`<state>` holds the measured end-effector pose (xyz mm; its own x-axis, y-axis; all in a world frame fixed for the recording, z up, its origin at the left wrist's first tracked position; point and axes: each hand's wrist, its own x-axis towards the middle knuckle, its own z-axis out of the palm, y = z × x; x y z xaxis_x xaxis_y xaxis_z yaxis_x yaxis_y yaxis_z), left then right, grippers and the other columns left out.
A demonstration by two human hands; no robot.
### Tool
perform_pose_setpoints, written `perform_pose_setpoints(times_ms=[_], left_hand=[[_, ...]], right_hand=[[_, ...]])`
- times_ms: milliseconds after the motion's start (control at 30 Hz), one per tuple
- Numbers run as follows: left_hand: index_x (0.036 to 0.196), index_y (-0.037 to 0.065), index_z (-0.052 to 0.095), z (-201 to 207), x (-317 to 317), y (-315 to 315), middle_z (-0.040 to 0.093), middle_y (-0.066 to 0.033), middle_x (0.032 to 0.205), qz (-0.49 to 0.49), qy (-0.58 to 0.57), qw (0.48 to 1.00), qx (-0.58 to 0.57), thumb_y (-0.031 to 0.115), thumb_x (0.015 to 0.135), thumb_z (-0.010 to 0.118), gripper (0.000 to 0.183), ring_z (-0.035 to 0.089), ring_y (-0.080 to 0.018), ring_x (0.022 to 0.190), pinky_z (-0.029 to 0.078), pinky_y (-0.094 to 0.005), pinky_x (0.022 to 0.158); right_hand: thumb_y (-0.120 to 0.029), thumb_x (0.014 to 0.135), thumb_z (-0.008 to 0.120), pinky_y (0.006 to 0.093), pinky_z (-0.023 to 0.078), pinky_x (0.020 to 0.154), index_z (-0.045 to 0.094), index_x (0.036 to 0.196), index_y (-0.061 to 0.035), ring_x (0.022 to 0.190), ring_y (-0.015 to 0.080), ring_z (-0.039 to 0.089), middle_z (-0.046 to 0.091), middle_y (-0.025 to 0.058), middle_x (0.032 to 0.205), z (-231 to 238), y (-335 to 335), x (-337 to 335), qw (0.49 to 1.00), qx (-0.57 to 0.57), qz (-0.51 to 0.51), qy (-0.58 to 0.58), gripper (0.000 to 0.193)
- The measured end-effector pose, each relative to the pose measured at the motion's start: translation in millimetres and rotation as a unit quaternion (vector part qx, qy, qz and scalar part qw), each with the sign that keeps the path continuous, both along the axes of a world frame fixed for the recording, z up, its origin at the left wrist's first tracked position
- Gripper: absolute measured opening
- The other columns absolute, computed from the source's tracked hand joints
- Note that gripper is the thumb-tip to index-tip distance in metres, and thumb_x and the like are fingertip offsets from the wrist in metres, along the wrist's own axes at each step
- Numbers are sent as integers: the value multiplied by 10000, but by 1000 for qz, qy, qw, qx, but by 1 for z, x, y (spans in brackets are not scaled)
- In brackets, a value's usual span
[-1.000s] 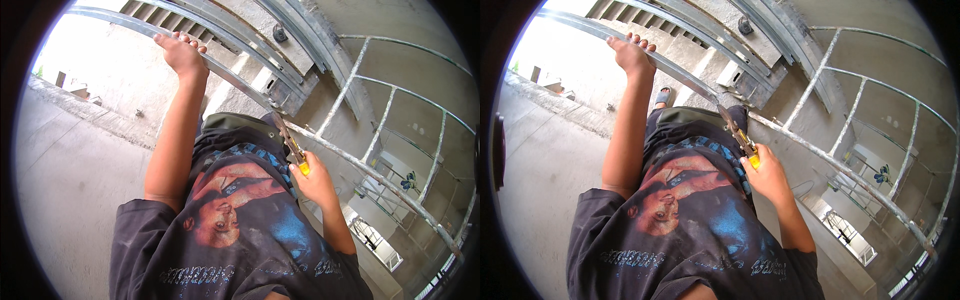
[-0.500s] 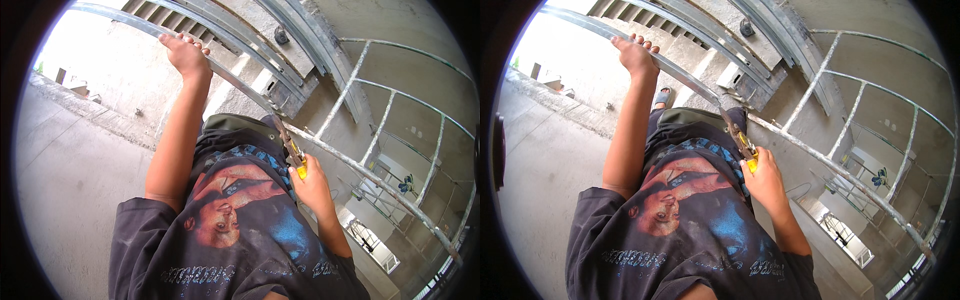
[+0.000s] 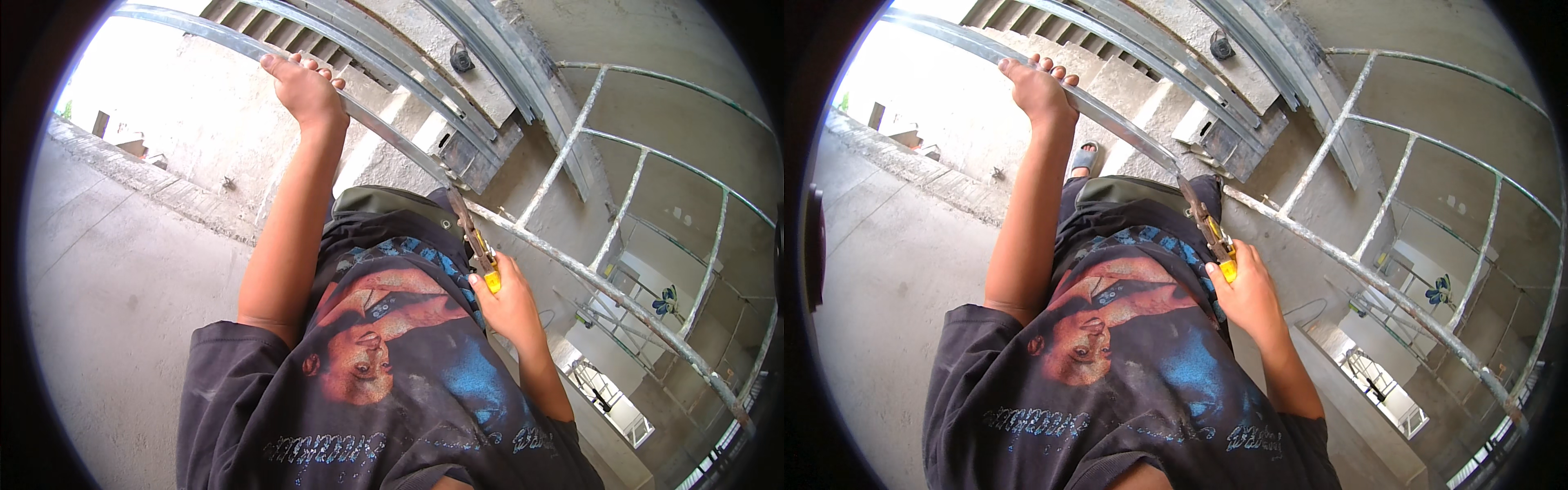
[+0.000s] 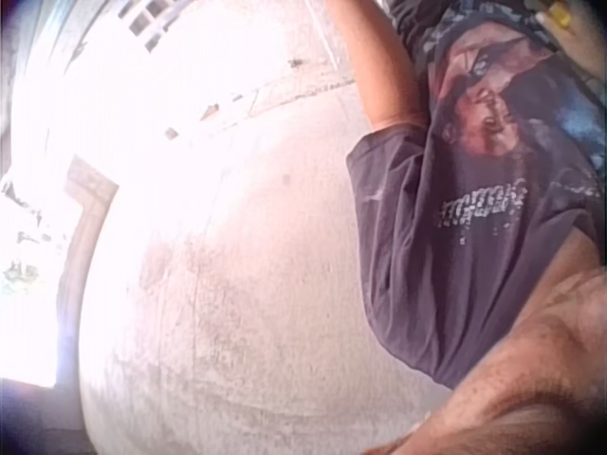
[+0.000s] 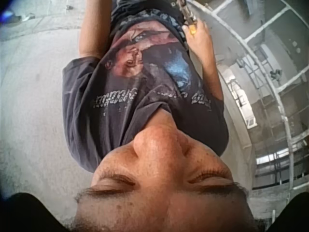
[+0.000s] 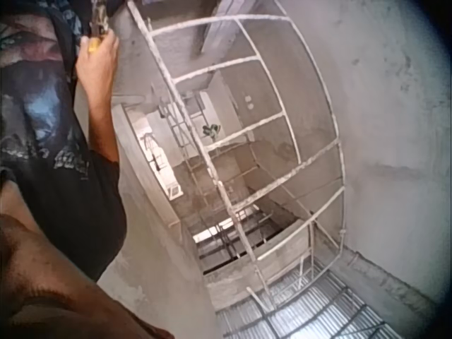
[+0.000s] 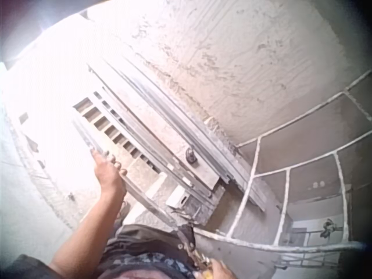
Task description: The person repeatedly picks up long metal rods from a stack, positions them against a metal frame, and cuts them using yellow-handled tin snips. After each cut, the person places the cut piece back onto the stack and retrieves another rod to repeat the process.
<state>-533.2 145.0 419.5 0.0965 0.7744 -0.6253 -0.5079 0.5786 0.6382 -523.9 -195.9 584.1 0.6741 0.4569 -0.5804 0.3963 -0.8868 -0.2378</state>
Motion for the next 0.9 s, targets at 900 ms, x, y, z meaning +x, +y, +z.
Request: perform_pose_setpoints(times_ms=[900], left_hand=[[1083,32,453,3,-4,1,438,-16,770,-1,-19,1000,0,609,1056,302,598,423,-135,582,399,-314,520]], right_hand=[[-266,899,733,455,511,756,606,1021,15,863,431,658,664,231,907,-16,-1,20,998,47,-7,41,332]])
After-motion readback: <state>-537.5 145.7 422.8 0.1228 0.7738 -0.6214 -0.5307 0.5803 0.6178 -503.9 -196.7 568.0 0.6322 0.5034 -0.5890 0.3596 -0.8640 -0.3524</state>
